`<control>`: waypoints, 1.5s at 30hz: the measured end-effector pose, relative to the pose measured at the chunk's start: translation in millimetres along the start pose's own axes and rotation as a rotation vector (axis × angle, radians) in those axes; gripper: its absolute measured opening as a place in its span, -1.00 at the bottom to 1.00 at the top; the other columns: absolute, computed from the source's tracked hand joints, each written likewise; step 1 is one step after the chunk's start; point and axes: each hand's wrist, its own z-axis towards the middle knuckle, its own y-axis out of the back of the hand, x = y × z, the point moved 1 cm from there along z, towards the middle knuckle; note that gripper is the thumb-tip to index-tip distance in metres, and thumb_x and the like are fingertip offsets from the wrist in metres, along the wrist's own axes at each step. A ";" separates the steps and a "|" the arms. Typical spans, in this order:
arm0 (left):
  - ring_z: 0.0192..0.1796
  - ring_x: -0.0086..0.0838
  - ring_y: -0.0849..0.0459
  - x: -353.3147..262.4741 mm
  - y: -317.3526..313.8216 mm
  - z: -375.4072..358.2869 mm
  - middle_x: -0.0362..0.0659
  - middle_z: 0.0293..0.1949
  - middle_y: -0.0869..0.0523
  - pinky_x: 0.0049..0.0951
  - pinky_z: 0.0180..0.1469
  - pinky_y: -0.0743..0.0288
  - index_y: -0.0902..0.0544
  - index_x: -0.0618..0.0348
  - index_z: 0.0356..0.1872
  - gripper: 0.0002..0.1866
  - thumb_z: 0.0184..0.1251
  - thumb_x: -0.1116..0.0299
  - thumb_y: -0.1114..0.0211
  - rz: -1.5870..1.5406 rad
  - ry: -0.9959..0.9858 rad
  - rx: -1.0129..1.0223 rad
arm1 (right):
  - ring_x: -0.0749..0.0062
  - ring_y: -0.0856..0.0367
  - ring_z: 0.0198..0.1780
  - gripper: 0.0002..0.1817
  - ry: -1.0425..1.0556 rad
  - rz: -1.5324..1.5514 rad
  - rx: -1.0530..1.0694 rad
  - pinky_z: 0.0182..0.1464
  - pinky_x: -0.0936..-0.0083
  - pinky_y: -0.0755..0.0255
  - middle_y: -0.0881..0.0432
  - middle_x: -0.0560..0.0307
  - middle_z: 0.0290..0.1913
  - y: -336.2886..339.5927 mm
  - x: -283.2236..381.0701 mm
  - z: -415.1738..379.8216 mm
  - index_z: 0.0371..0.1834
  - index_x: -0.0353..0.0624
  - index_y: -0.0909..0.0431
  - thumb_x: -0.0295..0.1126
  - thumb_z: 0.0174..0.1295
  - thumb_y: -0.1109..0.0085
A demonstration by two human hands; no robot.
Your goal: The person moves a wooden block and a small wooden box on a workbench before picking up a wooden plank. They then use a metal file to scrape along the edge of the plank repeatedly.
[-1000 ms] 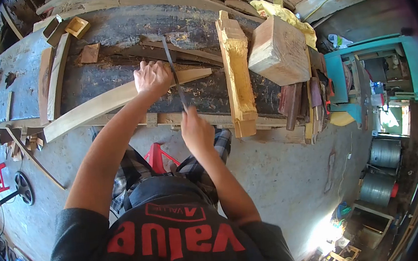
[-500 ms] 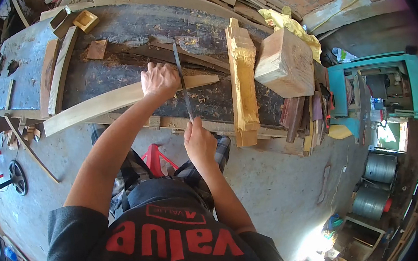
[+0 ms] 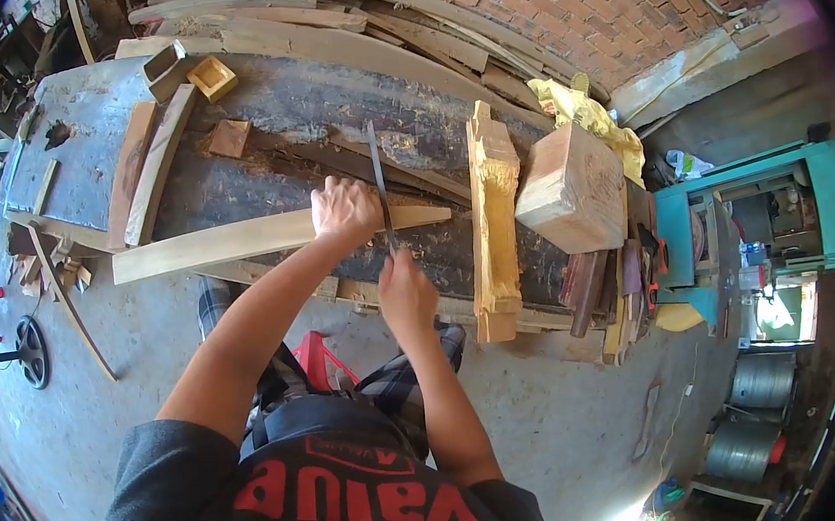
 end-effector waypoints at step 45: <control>0.17 -0.16 -0.55 2.4 4.2 -12.6 0.00 0.02 -0.68 0.01 0.10 -0.43 -0.65 0.21 -0.12 -0.63 0.29 0.19 0.00 -0.016 -0.042 0.003 | -0.07 -0.68 -0.52 -0.80 0.074 -0.129 -0.118 -0.53 0.07 -0.54 -0.63 -0.08 -0.61 -11.3 -17.3 -56.9 -0.23 -0.12 -0.43 -0.23 0.41 -0.02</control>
